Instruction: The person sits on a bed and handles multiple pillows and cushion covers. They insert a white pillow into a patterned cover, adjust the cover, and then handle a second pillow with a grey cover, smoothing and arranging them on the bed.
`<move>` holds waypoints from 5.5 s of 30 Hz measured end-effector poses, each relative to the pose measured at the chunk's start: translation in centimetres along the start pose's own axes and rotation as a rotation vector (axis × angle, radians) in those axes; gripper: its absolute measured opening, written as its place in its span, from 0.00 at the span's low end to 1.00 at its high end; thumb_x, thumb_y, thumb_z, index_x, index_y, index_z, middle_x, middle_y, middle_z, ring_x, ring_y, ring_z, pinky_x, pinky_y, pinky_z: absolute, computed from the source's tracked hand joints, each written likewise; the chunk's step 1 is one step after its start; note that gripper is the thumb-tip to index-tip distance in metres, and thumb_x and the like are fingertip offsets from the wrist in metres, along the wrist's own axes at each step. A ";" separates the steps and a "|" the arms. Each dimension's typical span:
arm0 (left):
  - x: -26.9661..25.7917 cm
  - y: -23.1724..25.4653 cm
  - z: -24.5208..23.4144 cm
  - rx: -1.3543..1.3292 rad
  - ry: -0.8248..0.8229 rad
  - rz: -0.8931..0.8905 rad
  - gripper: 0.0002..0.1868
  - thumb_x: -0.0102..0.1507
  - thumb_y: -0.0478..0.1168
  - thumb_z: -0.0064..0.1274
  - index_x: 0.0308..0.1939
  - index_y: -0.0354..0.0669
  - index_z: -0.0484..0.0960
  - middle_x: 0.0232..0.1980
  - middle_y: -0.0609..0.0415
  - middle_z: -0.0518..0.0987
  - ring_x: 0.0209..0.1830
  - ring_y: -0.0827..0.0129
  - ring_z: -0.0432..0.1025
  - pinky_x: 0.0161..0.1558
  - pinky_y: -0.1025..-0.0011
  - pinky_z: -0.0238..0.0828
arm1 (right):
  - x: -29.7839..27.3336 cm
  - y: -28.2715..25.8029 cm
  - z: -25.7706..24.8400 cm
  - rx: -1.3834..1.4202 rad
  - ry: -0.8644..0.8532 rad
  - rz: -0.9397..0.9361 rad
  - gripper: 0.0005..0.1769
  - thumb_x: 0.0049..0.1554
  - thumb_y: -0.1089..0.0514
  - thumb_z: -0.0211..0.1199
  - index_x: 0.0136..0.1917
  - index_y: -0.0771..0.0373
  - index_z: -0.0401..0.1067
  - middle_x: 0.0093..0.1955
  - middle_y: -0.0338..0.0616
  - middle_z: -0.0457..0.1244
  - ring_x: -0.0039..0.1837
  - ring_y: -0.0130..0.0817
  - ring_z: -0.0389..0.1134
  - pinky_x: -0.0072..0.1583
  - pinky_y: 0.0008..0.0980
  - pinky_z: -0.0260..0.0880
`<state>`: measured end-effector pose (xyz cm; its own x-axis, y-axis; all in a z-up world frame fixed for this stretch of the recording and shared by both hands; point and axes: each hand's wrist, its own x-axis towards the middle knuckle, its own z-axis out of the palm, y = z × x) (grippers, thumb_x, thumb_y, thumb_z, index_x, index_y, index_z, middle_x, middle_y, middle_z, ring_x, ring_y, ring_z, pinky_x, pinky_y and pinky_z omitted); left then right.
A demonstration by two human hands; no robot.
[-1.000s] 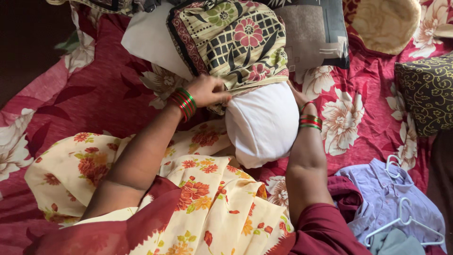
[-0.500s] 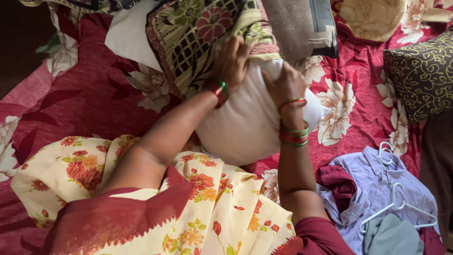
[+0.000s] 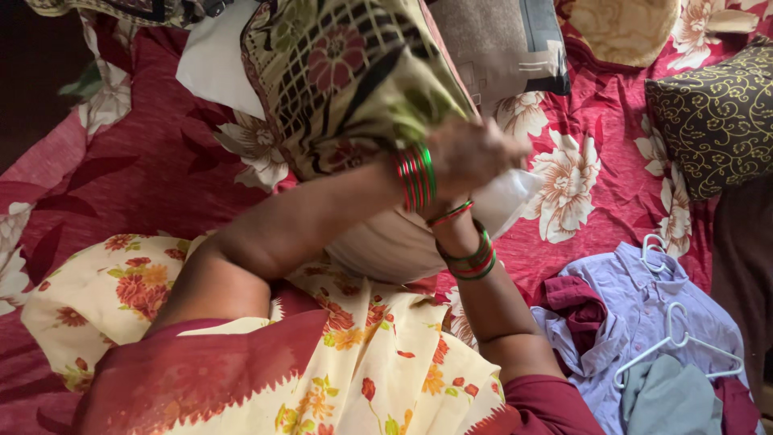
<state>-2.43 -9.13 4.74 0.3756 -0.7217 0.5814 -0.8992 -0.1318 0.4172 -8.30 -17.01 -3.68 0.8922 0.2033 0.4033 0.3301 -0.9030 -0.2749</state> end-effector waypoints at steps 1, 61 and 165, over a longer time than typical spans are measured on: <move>-0.9 1.8 0.2 0.033 0.000 0.012 0.15 0.63 0.40 0.45 0.51 0.50 0.82 0.28 0.55 0.77 0.26 0.64 0.75 0.27 0.62 0.72 | -1.1 0.0 0.3 0.059 -0.005 -0.009 0.29 0.52 0.35 0.72 0.51 0.62 0.73 0.46 0.53 0.68 0.51 0.51 0.71 0.56 0.47 0.68; -23.2 -27.2 14.0 -0.385 0.118 -1.047 0.55 0.47 0.51 0.74 0.66 0.33 0.54 0.63 0.37 0.70 0.63 0.51 0.66 0.62 0.59 0.64 | 3.4 6.6 10.5 0.431 -0.390 0.129 0.37 0.53 0.55 0.70 0.74 0.57 0.62 0.70 0.54 0.61 0.71 0.55 0.61 0.69 0.46 0.62; -17.1 -16.1 3.3 0.338 0.627 -0.493 0.28 0.60 0.40 0.64 0.63 0.48 0.70 0.63 0.50 0.71 0.65 0.54 0.67 0.65 0.55 0.63 | -7.8 20.3 14.7 1.212 0.316 0.963 0.25 0.60 0.53 0.60 0.68 0.62 0.62 0.60 0.43 0.64 0.59 0.33 0.64 0.58 0.34 0.70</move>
<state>4.88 3.08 -14.21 0.7050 -0.0343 0.7084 -0.5824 -0.5980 0.5507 -4.06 -31.40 -25.24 0.8579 -0.4682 -0.2116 -0.1210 0.2163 -0.9688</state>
